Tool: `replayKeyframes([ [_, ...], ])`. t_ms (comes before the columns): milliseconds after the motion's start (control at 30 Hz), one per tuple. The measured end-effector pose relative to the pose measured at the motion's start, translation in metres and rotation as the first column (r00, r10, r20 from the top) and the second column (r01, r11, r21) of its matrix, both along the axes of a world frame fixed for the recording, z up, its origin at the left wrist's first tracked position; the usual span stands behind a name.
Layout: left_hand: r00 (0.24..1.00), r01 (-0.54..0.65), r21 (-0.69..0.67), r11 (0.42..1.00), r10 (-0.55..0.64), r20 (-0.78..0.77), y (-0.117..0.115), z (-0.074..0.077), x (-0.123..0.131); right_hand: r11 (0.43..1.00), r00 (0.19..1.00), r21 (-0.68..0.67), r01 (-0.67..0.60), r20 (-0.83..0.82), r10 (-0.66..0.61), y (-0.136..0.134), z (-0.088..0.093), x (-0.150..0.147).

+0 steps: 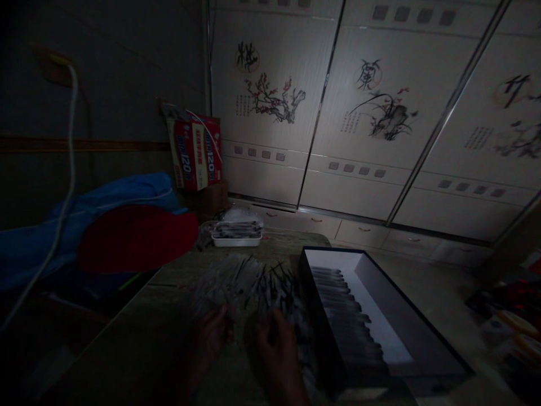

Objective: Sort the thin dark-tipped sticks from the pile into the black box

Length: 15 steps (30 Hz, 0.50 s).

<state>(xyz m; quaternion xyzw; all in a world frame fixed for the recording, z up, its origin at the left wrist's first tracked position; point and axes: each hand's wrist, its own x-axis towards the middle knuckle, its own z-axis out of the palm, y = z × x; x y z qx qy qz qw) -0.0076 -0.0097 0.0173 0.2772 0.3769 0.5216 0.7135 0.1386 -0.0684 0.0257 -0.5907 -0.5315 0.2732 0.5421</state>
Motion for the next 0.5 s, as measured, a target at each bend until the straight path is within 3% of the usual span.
replayKeyframes([
  [100, 0.997, -0.003, 0.033, 0.999, 0.006, -0.076, 0.0, -0.001, 0.001, 0.999, 0.998, 0.042, 0.033, -0.062, -0.03, -0.002, -0.003, -0.014],
  [333, 0.981, 0.052, 0.099, 0.994, -0.032, -0.193, -0.008, -0.003, 0.0, 0.983, 0.996, 0.165, 0.083, 0.027, -0.088, -0.008, -0.023, -0.018],
  [500, 0.976, 0.074, 0.11, 0.991, -0.049, -0.211, -0.005, -0.012, 0.002, 0.993, 0.999, 0.11, 0.036, 0.033, -0.04, -0.009, -0.028, -0.017],
])
